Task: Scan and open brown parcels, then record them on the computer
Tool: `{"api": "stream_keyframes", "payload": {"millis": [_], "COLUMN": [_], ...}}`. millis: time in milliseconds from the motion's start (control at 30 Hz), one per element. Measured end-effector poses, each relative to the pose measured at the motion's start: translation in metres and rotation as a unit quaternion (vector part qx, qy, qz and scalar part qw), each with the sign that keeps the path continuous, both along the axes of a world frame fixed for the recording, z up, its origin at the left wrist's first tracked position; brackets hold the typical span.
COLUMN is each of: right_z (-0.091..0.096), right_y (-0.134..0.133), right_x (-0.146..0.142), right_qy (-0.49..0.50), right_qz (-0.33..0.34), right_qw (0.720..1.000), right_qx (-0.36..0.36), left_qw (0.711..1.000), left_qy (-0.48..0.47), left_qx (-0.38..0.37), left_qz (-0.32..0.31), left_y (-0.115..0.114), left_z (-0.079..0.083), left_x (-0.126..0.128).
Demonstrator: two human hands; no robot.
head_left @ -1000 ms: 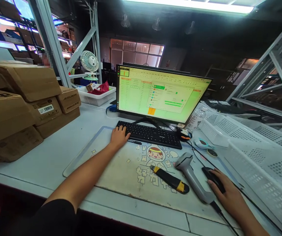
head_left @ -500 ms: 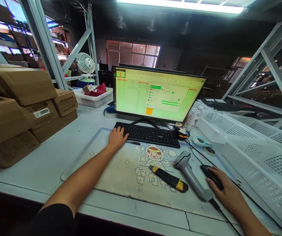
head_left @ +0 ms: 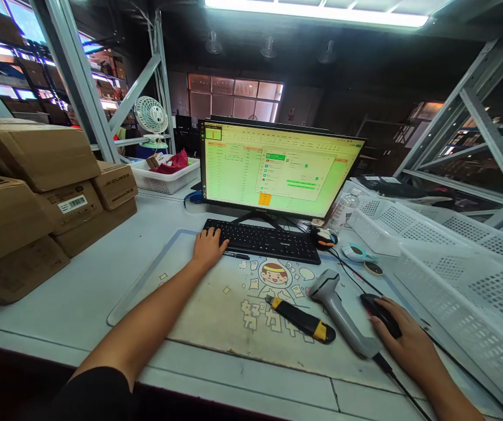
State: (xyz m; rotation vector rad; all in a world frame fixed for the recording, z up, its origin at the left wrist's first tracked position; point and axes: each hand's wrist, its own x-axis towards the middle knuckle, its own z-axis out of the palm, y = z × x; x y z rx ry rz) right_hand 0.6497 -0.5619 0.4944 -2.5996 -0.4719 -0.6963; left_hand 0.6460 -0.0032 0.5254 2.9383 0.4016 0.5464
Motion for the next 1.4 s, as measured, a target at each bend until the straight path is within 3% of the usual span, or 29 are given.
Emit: {"api": "stream_keyframes", "payload": {"millis": [500,900,1400], "right_z": [-0.005,0.0,-0.01], "right_y": [-0.007,-0.002,-0.007], "right_x": [0.002,0.0,0.008], "right_qy": [0.011,-0.014,-0.021], "right_qz": [-0.027,-0.028,-0.04], "right_qw": [0.999,0.999,0.999], "right_qx": [-0.037,-0.022,-0.017], "left_qw": [1.0,1.0,1.0], "left_qy": [0.0,0.006,-0.006], "left_qx": [-0.002,0.002,0.011], "left_qz": [-0.001,0.0,-0.004], "left_y": [0.001,0.001,0.0], "left_z": [-0.001,-0.002,-0.001], "left_x": [0.001,0.001,0.0]}}
